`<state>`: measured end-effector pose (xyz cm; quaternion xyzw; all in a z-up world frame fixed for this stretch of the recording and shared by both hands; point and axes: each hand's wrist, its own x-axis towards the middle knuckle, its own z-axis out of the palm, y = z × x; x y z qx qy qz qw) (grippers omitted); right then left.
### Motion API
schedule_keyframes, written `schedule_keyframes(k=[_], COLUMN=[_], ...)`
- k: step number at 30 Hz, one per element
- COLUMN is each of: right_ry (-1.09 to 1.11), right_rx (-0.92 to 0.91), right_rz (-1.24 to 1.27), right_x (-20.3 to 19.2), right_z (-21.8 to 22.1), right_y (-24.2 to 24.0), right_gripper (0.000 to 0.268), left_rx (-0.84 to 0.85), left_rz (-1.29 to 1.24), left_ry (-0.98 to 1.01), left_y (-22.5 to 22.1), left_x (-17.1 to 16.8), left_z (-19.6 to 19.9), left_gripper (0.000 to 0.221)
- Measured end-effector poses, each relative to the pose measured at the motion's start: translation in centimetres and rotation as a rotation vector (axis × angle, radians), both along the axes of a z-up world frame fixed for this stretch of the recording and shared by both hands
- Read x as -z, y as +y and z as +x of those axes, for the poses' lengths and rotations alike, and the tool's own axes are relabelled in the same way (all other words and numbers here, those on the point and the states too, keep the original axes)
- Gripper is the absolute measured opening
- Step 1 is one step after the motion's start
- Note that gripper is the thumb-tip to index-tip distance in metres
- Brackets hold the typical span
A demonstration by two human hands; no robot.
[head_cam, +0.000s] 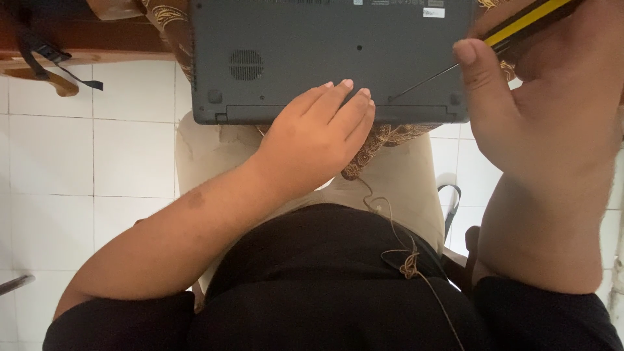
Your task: Closing the back cover of a laptop and securing it with screws using a screwdriver
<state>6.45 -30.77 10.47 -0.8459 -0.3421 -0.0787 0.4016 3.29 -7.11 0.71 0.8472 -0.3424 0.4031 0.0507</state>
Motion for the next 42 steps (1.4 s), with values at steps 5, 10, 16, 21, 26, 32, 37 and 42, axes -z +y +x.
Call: schedule_keyframes(k=[5,10,16,21,26,32,37,42], right_ry=[-0.028,-0.024,0.012,0.058,0.056,0.056,-0.017,-0.017], right_rx=[0.009,-0.016,-0.011,0.043,-0.013,-0.04,-0.029,-0.015], right_rz=[0.004,0.006,-0.012,-0.016,-0.008,-0.093,-0.147,-0.03], right_x=[0.4,0.2,-0.1,-0.3,-0.2,-1.2,-0.7,0.4], right_z=[-0.1,-0.1,-0.4,-0.7,-0.9,-0.3,-0.2,-0.1], right_y=[0.1,0.4,0.3,0.5,0.5,0.7,0.2,0.8], right_gripper=[0.032,0.033,0.032,0.03,0.036,0.022,0.019,0.046], left_rx=[-0.009,-0.003,0.01,0.011,0.017,0.019,0.034,0.04], left_rz=[-0.023,-0.001,0.001,-0.015,-0.021,-0.022,-0.038,-0.043], left_ry=[-0.021,-0.007,0.003,-0.004,-0.004,-0.009,-0.015,-0.003], left_y=[-0.1,0.1,0.2,0.1,0.3,0.3,0.3,0.3], left_x=[-0.1,-0.2,-0.1,-0.1,-0.2,-0.1,-0.8,-1.1], left_z=[0.0,0.0,0.0,0.1,0.1,0.2,0.4,0.5], left_gripper=[0.01,0.011,0.011,0.01,0.012,0.013,0.014,0.015])
